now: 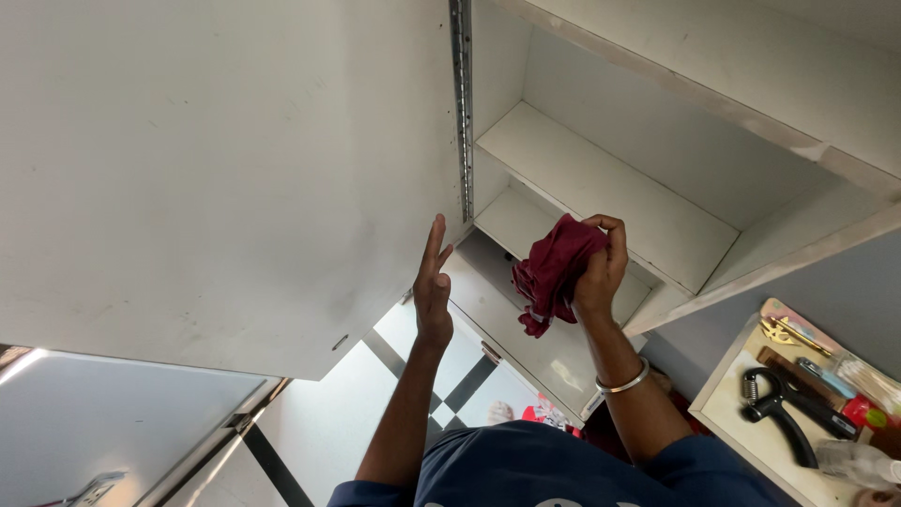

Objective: The person removes several items from a white wall cabinet, including a supplement container, a spray bottle, and a dark bottle, placing them on a nearby table. Then, using a red cloth, the person wipes the interior shelves of the cabinet.

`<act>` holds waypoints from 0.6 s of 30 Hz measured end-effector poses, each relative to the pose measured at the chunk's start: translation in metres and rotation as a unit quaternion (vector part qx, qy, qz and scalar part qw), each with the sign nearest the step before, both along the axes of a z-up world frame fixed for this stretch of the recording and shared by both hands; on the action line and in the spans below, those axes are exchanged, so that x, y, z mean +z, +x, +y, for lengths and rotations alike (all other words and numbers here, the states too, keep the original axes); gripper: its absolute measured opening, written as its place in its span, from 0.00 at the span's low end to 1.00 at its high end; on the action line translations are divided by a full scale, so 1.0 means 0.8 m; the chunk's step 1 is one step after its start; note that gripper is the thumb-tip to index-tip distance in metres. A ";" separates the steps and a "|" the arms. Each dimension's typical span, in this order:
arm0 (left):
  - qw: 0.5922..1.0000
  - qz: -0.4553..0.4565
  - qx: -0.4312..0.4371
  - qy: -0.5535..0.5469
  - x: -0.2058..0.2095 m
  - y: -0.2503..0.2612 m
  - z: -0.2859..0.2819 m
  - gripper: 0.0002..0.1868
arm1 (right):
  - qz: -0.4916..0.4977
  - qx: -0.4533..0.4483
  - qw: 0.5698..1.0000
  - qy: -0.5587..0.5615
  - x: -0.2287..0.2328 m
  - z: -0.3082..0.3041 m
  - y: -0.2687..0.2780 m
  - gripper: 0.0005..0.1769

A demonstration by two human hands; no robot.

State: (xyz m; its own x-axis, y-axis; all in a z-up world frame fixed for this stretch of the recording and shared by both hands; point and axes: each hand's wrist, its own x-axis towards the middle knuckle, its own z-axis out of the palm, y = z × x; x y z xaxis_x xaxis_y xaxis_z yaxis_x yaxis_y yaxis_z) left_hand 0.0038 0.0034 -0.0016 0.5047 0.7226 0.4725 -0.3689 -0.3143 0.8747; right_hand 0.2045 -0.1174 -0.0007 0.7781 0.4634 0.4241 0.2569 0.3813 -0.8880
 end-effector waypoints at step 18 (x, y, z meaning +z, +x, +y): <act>0.995 -0.012 -0.096 0.004 -0.011 0.077 0.133 0.50 | 0.014 -0.081 0.995 -0.049 -0.006 0.096 0.038 0.15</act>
